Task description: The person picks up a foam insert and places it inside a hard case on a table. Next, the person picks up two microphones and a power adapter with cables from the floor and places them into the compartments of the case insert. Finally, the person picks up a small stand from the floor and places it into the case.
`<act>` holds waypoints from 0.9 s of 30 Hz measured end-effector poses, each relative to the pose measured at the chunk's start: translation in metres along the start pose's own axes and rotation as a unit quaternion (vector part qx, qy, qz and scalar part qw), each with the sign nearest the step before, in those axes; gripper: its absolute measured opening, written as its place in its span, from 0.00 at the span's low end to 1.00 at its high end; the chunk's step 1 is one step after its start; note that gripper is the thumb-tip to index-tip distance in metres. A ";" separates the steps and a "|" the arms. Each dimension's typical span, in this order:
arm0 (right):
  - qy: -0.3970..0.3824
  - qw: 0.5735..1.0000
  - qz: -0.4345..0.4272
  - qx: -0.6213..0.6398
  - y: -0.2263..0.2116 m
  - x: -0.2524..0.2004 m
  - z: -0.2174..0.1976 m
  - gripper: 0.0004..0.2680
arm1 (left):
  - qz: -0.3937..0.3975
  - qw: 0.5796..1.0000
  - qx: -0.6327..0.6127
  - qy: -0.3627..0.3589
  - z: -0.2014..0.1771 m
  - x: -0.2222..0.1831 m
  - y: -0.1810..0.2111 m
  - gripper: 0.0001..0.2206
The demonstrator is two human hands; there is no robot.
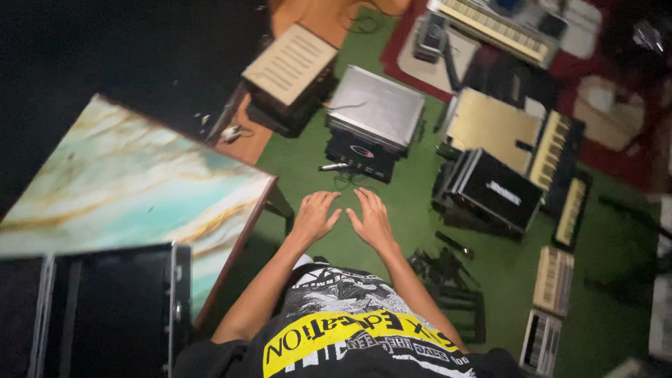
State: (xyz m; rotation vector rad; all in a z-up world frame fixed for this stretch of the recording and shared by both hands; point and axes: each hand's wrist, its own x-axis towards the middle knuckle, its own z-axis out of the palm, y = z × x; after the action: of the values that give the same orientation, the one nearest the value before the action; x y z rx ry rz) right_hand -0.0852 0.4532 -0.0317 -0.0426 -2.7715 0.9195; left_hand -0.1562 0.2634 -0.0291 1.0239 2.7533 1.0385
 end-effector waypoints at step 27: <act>0.172 0.917 0.357 -0.051 0.033 -0.015 0.019 0.22 | 0.224 0.907 -0.054 -0.352 0.074 0.139 -0.018 0.24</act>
State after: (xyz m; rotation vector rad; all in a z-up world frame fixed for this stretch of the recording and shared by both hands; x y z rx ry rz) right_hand -0.0765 0.4669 -0.0688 -1.1746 -2.4599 0.7932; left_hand -0.2574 0.3779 -0.0699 1.6538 1.9058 0.6407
